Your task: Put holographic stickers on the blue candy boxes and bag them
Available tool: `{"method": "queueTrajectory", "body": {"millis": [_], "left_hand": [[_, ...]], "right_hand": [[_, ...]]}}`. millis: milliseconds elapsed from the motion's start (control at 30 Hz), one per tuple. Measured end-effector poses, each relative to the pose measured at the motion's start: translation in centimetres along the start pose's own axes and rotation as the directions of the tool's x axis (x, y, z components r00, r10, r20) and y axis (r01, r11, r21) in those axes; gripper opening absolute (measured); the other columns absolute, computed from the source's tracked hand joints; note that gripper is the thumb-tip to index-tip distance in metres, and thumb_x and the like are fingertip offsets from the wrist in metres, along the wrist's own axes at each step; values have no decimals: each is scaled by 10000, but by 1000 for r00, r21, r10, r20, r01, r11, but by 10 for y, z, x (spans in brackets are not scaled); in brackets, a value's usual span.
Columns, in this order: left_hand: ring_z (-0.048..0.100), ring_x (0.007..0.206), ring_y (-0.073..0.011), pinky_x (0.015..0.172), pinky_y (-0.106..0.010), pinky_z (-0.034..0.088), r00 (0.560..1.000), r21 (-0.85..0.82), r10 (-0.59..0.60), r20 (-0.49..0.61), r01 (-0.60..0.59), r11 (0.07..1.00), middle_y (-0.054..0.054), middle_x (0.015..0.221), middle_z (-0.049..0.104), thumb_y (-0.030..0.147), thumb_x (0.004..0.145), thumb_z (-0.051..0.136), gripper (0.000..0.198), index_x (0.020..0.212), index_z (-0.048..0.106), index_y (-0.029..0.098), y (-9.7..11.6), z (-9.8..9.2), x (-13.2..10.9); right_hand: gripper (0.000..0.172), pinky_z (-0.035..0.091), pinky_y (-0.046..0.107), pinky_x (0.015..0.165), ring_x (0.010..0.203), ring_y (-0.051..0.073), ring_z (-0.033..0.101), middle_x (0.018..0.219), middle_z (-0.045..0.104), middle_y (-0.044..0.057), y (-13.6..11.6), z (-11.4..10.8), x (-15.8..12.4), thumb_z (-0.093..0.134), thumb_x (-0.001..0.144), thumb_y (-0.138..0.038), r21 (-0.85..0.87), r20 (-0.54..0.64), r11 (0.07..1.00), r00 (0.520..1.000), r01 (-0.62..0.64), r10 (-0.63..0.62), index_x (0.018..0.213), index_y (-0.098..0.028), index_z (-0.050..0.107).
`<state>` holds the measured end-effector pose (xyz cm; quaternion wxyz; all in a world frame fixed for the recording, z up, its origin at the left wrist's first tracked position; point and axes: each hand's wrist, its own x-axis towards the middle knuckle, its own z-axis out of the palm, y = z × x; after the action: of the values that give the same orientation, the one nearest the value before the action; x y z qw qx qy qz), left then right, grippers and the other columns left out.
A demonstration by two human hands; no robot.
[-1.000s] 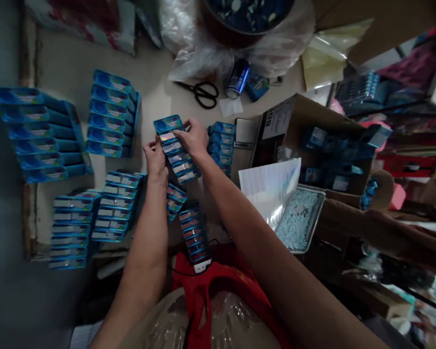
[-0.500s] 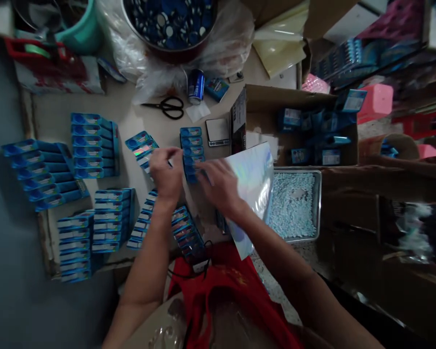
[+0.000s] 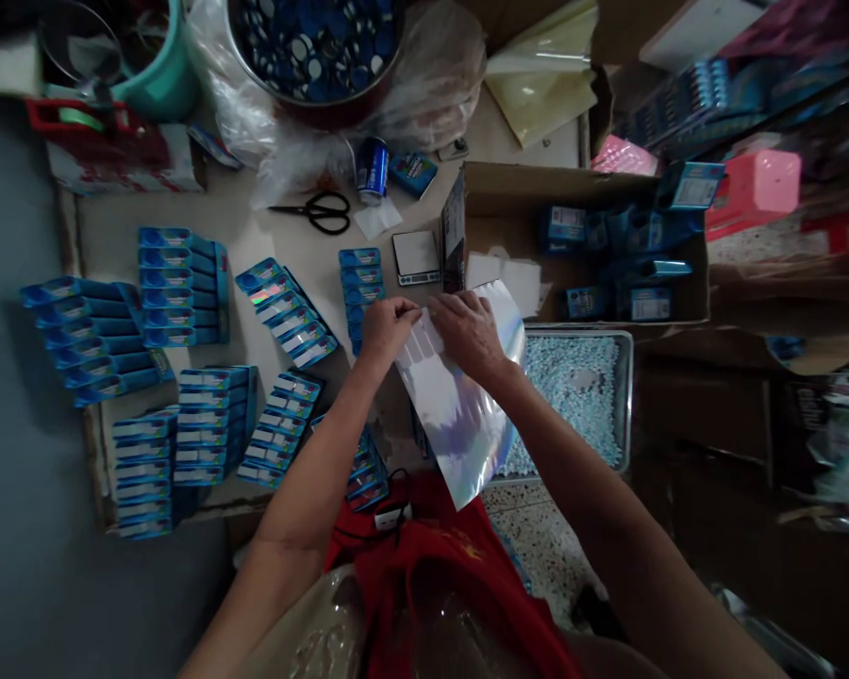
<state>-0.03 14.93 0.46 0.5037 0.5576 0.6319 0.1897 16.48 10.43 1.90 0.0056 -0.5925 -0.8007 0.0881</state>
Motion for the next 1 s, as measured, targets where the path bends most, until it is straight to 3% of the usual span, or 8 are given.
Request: {"method": "queueTrajectory", "body": {"millis": [200,367,467,567,667,767,867,1000], "left_hand": [[698,797,-221,725,-315,472,998,-78,-43,-38,40,996,-45,838,789,225,827,712,86,781,782,203,-7,4,-2],[694,775,-214,705,-305,467,998,-88,-14,-59,9,996,-45,818,788,204,825,691,98,779,778,198,-8,0,-8],[706,804,-221,720,-308,476,995,-57,10,-96,-16,998,-56,857,799,191,830,674,114,798,783,198,-9,2,-9],[712,819,-227,761,-321,500,989,-43,39,-142,-46,998,-63,878,800,179,849,654,137,818,784,204,-14,8,-8],[716,906,-248,875,-353,526,975,-71,115,-193,-130,989,-83,927,795,201,856,694,94,837,786,207,-20,10,-10],[687,1113,-279,1056,-394,488,928,-218,144,-344,-228,949,-105,1085,782,279,815,798,132,926,790,208,-28,-2,-15],[713,1067,-260,1019,-393,525,935,-611,-77,-345,-162,775,-106,1040,777,476,858,774,280,916,765,202,-40,-29,-23],[757,971,-256,914,-402,596,950,-944,-292,-108,-6,330,-109,908,778,777,886,586,598,854,727,197,-65,-79,-30]], "right_hand": [[434,367,465,1062,1287,298,528,1512,614,112,0,2,-25,457,1030,-192,13,-49,998,997,57,-56,1440,-171,601],[274,377,408,928,1066,265,613,1153,776,82,-7,-15,-36,536,1018,-247,13,-108,999,994,30,-29,1201,-204,736],[221,339,376,807,863,236,599,830,747,52,-17,-40,-43,561,1010,-278,-54,-145,998,989,-25,17,943,-232,767],[268,315,359,753,735,195,572,683,685,27,-34,-78,-51,568,1002,-274,-22,-167,999,985,-37,33,792,-229,729],[200,326,334,704,607,152,529,578,602,-19,-55,-117,-50,640,960,-308,199,-139,977,985,-75,104,797,-234,728],[153,318,295,609,493,112,434,506,492,-66,-72,-139,-28,709,909,-360,477,-13,866,985,-147,174,823,-236,739],[204,279,276,540,488,103,396,507,445,-74,-88,-129,17,735,870,-413,675,106,710,978,-202,178,801,-221,734],[285,304,270,543,556,116,449,581,518,-47,-114,-82,88,718,821,-475,810,218,541,973,-225,79,765,-196,706]]}}
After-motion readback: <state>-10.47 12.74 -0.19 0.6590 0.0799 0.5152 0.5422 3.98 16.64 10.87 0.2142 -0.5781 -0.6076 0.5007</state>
